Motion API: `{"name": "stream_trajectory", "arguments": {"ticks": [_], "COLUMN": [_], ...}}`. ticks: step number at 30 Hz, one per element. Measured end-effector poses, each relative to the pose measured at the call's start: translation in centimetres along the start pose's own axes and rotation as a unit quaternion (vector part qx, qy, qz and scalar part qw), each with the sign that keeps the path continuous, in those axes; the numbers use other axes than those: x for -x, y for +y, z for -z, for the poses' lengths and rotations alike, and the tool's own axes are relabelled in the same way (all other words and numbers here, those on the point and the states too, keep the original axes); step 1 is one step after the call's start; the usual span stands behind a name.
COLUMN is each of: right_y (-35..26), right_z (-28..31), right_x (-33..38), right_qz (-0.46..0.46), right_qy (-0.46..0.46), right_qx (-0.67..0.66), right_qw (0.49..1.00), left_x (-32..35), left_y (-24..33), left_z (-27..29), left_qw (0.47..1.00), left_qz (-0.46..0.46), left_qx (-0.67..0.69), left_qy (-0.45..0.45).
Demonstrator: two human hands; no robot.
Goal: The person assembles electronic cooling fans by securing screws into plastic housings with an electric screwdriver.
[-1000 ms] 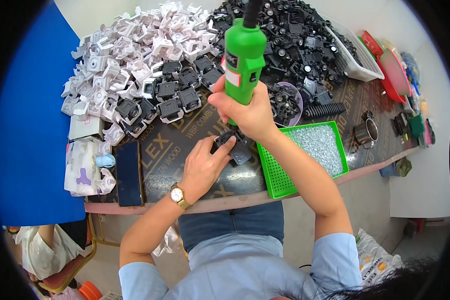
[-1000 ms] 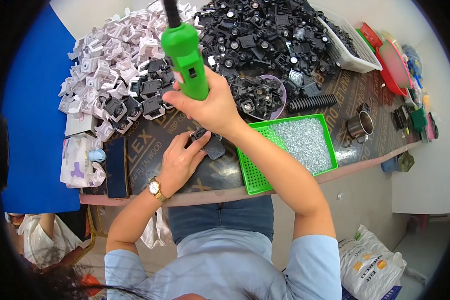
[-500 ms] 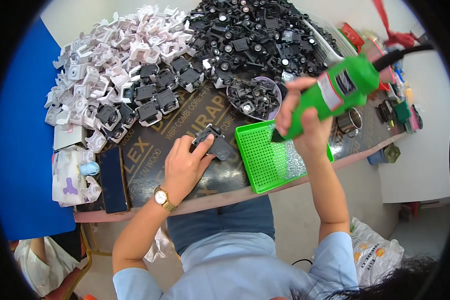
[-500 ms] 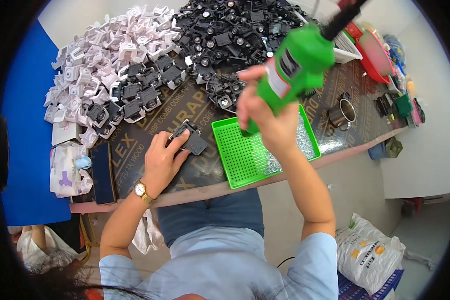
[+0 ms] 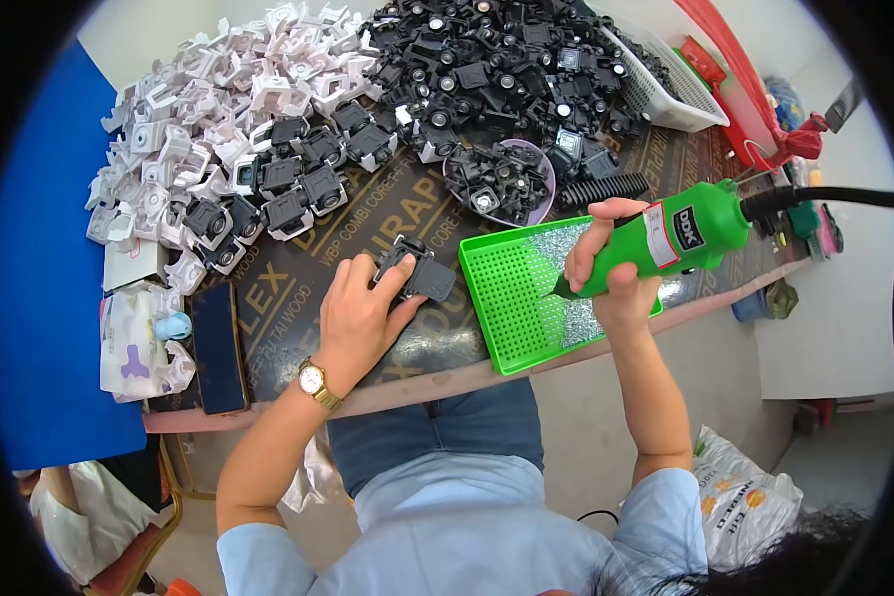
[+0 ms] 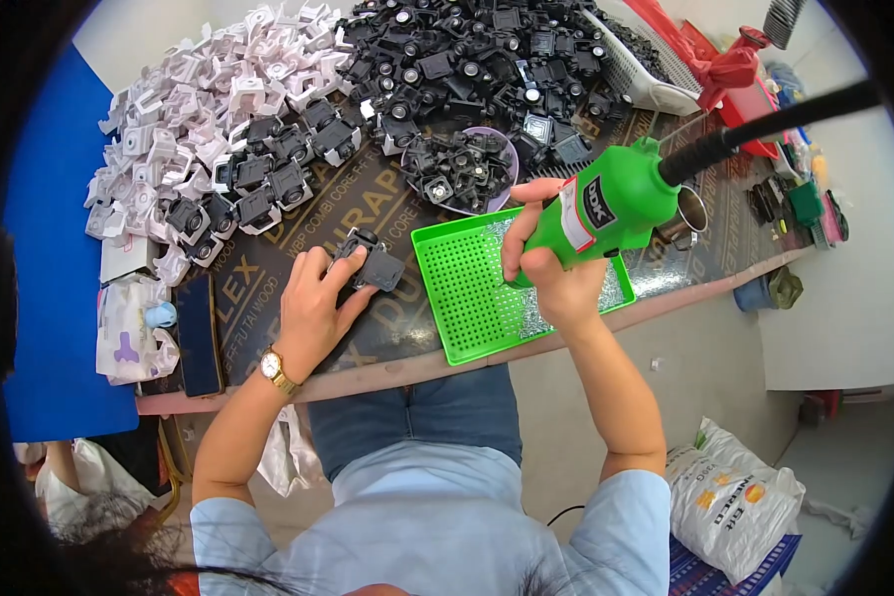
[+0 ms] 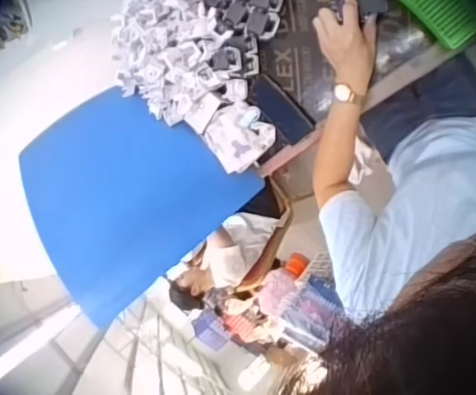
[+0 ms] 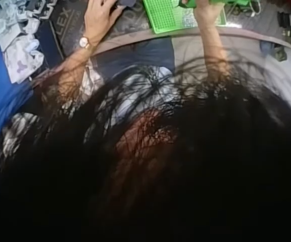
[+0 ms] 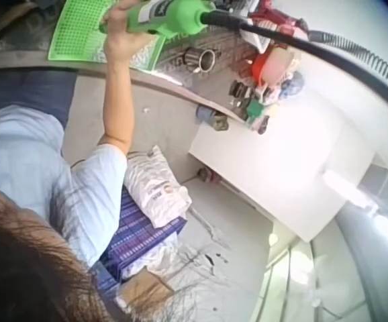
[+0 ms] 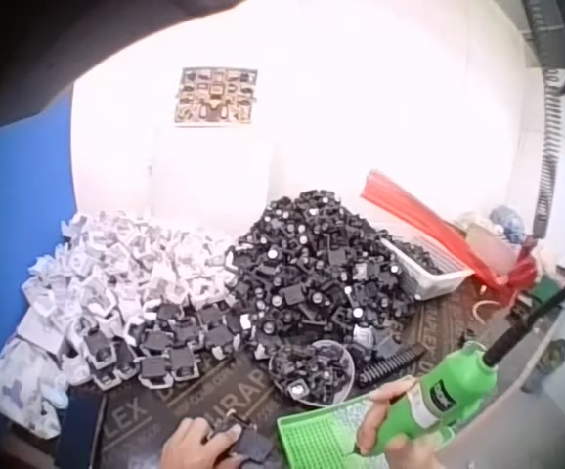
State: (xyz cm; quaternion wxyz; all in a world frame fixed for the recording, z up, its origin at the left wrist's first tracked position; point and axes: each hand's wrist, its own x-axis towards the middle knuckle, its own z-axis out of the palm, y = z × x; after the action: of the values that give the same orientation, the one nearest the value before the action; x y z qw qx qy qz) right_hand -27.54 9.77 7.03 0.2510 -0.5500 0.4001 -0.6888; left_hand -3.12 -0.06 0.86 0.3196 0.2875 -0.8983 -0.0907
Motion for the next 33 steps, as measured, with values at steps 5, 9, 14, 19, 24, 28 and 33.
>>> {"name": "stream_trajectory", "arguments": {"ticks": [5,9,14,19,24,28,33], "right_y": [-0.2,-0.1,-0.3,-0.1,-0.8,-1.6,0.8], "right_z": [-0.3,-0.4,-0.5,-0.8,-1.9,-4.7,-9.8], "right_x": [-0.1,0.1,0.2,0.3,-0.9,-3.6,-6.2], "right_qz": [-0.013,-0.024,-0.033,-0.039,-0.034,0.001,0.021], "right_qy": [0.013,0.007,0.001,0.008,0.004,-0.018,-0.059], "right_qx": [-0.019,-0.019,-0.007,-0.007,0.051,-0.061,-0.100], "right_qw": [1.000,0.999,0.999,0.999,0.998,0.998,0.993], "left_x": [0.1,0.1,0.1,0.0,0.3,0.3,0.3], "left_y": [-0.1,-0.1,-0.1,-0.1,-0.5,-0.7,-0.9], "left_z": [-0.1,0.0,0.0,0.2,0.6,0.4,0.0], "left_qw": [1.000,1.000,1.000,1.000,0.998,0.999,0.999], "left_qz": [0.002,0.005,0.009,0.021,0.034,0.015,0.006], "left_qx": [0.000,0.000,0.001,0.014,0.039,0.040,0.037], "left_qy": [-0.002,-0.003,-0.006,-0.019,-0.027,-0.014,-0.004]}}
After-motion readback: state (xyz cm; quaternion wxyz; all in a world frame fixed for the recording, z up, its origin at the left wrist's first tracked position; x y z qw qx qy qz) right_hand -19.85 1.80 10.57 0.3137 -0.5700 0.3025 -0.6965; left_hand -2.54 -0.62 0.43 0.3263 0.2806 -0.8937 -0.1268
